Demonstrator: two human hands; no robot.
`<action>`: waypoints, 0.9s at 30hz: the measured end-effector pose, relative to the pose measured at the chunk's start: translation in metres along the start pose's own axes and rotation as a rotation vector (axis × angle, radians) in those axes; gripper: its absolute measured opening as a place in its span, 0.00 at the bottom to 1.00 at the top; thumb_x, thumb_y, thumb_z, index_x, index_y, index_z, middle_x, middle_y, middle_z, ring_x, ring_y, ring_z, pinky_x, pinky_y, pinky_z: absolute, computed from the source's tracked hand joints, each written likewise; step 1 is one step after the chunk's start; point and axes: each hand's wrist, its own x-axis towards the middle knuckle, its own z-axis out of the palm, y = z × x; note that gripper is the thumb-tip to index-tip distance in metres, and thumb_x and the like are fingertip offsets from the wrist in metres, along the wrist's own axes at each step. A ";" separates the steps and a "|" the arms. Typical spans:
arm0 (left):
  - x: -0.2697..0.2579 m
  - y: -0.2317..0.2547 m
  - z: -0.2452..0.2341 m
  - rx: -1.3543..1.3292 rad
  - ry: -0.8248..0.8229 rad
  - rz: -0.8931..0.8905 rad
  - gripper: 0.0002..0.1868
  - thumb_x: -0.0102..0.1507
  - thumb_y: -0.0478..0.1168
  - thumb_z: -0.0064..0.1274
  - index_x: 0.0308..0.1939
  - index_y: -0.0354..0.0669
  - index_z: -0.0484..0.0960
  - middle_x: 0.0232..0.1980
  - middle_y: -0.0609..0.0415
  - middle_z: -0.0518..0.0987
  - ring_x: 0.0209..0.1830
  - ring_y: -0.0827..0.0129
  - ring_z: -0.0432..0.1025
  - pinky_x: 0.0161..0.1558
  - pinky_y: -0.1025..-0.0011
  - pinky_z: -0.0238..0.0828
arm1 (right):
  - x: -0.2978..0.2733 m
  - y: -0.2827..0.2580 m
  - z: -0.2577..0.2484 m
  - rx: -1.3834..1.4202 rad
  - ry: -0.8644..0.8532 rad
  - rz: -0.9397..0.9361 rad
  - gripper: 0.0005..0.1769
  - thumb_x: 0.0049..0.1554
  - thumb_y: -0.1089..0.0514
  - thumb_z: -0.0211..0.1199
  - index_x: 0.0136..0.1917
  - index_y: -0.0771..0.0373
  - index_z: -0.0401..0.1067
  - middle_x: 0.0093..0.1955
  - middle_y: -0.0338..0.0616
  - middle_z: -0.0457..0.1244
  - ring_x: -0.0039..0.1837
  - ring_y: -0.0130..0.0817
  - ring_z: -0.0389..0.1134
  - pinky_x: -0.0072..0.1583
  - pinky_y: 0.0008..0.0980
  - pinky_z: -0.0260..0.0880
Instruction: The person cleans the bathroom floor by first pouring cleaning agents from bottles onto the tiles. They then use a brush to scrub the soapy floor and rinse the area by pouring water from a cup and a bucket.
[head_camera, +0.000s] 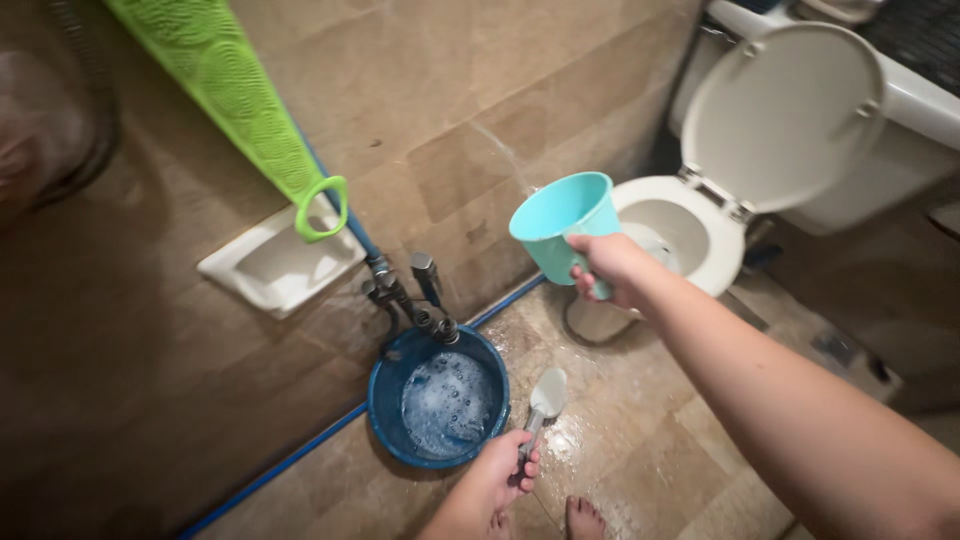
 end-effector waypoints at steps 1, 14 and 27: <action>0.001 0.001 0.001 0.036 -0.016 -0.015 0.11 0.70 0.46 0.43 0.41 0.43 0.73 0.29 0.59 0.71 0.23 0.74 0.63 0.23 0.73 0.56 | -0.007 0.000 0.004 0.027 0.045 0.023 0.11 0.66 0.49 0.52 0.44 0.54 0.65 0.28 0.34 0.57 0.25 0.22 0.51 0.31 0.26 0.53; -0.027 0.003 -0.041 0.234 -0.050 -0.110 0.10 0.70 0.46 0.45 0.44 0.44 0.74 0.29 0.58 0.72 0.22 0.74 0.63 0.23 0.73 0.56 | -0.084 0.222 -0.017 0.231 0.304 0.010 0.15 0.64 0.47 0.49 0.51 0.60 0.65 0.28 0.41 0.58 0.24 0.30 0.53 0.29 0.35 0.58; -0.054 -0.059 -0.093 0.178 -0.004 -0.019 0.15 0.71 0.51 0.43 0.47 0.43 0.74 0.29 0.58 0.71 0.20 0.73 0.62 0.21 0.73 0.55 | -0.163 0.434 0.027 0.439 0.322 0.230 0.11 0.64 0.52 0.51 0.50 0.62 0.59 0.33 0.45 0.61 0.31 0.33 0.60 0.34 0.34 0.60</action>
